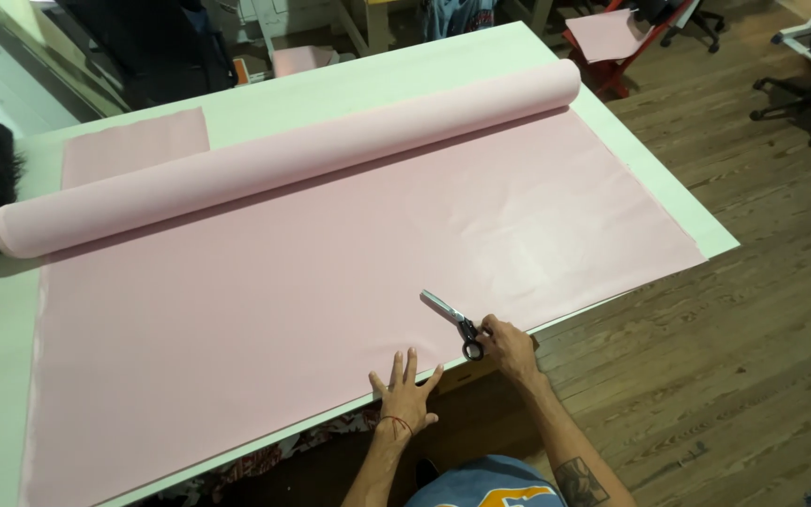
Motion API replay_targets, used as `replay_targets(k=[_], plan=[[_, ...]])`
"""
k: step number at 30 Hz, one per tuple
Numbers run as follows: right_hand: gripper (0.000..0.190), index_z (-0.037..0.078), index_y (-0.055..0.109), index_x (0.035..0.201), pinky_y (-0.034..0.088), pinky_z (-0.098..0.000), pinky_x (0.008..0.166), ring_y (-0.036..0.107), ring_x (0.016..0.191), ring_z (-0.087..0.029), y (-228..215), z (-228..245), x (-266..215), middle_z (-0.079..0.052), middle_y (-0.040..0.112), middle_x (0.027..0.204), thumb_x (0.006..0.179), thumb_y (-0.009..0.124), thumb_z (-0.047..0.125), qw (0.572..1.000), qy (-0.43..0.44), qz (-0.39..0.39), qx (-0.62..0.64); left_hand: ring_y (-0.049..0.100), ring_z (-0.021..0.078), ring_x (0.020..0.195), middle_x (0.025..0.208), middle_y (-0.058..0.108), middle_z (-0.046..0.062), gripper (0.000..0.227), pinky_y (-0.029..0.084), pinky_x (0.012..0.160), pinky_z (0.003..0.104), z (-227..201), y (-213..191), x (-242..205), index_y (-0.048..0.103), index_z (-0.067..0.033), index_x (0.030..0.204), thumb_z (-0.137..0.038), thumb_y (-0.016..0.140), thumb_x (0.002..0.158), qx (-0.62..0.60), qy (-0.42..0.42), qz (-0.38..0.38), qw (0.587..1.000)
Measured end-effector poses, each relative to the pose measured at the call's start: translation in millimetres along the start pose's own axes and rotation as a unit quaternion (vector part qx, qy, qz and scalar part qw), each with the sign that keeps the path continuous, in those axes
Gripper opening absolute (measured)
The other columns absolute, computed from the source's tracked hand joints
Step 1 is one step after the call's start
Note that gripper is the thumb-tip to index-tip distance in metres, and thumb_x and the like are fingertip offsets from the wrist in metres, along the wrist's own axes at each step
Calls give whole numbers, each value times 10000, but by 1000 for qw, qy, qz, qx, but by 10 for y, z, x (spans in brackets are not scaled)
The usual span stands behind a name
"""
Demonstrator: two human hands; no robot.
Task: Measure and cut a piece of pink leather from a large roll using a ruler, pencil, and scissors.
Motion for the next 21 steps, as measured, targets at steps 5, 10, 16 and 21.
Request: replay_targets(k=[5, 10, 16, 21], plan=[[217, 236, 680, 1143, 580, -389, 670, 723, 720, -202, 41, -70, 94, -8, 774, 884, 979, 668, 378, 997, -25, 4, -78, -158, 462, 1581, 1752, -145, 194, 1014, 94, 1107, 918, 8, 24, 21, 90, -446, 1676, -522, 736, 898, -1, -3, -4, 1000], [177, 183, 679, 983, 544, -442, 706, 710, 763, -270, 72, -133, 36, -13, 744, 887, 958, 642, 354, 998, -46, -22, -45, -183, 458, 1581, 1754, -165, 192, 987, 54, 1114, 916, -26, 0, -19, 70, -439, 1682, -538, 683, 914, -8, -8, 20, 1000], [157, 156, 644, 1054, 572, -389, 627, 693, 663, -204, 137, -171, 83, -37, 731, 798, 977, 688, 286, 991, -96, -43, -81, -139, 448, 1588, 1756, -116, 184, 966, 115, 1121, 906, -13, -74, -25, 96, -441, 1677, -535, 699, 928, 5, -5, 21, 1000], [163, 155, 573, 1093, 515, -326, 441, 602, 509, -155, 163, -210, 196, -18, 661, 804, 999, 659, 257, 985, -127, -54, -106, -139, 446, 1591, 1759, -125, 178, 967, 112, 1128, 899, 7, -34, 17, 93, -457, 1674, -527, 708, 932, -3, -6, 33, 999]])
Point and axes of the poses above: each hand's wrist, its own x-axis towards the middle knuckle, its own y-axis out of the palm, z = x × y, the point moved 1 cm from there along x, towards the middle knuckle
